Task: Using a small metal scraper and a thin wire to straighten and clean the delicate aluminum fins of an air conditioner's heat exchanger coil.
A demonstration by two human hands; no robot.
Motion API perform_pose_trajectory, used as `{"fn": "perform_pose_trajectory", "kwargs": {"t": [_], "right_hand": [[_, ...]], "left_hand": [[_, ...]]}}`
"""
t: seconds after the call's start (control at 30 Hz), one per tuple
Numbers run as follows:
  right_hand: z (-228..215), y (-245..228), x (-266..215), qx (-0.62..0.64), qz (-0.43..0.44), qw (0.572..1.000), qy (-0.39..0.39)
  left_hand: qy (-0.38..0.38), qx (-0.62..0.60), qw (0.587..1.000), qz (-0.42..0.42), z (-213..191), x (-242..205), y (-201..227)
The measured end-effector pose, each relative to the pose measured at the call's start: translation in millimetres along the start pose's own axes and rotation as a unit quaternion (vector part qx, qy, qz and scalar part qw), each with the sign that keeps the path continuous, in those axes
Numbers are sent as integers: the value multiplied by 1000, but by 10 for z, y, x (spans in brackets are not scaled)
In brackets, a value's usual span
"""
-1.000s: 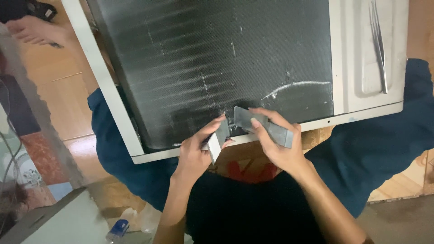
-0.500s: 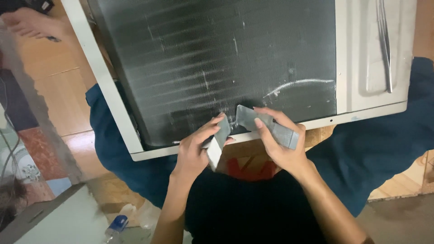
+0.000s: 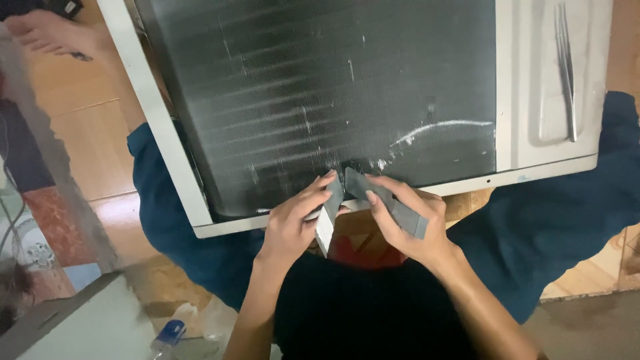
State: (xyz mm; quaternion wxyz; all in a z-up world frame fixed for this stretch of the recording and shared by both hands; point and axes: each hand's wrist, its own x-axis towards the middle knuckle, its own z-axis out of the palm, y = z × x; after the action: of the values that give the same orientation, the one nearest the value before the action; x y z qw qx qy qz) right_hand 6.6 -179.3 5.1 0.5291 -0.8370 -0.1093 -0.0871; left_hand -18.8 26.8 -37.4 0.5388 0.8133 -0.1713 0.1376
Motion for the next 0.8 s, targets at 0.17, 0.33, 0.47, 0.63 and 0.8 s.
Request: {"fn": "perform_pose_trajectory", "kwargs": {"t": [0.17, 0.33, 0.47, 0.63, 0.8], "right_hand": [[3, 0, -1, -1, -21, 1000, -6], [29, -12, -8, -16, -54, 998, -15], [45, -75, 38, -40, -101, 994, -10], [142, -32, -62, -81, -234, 969, -6], [293, 12, -194, -113, -254, 959, 64]], "left_hand": [[-7, 98, 995, 35, 5, 114, 153], [40, 56, 995, 66, 14, 96, 155], [79, 28, 995, 51, -39, 77, 169], [72, 25, 995, 57, -124, 7, 90], [105, 32, 992, 65, -24, 11, 129]]}}
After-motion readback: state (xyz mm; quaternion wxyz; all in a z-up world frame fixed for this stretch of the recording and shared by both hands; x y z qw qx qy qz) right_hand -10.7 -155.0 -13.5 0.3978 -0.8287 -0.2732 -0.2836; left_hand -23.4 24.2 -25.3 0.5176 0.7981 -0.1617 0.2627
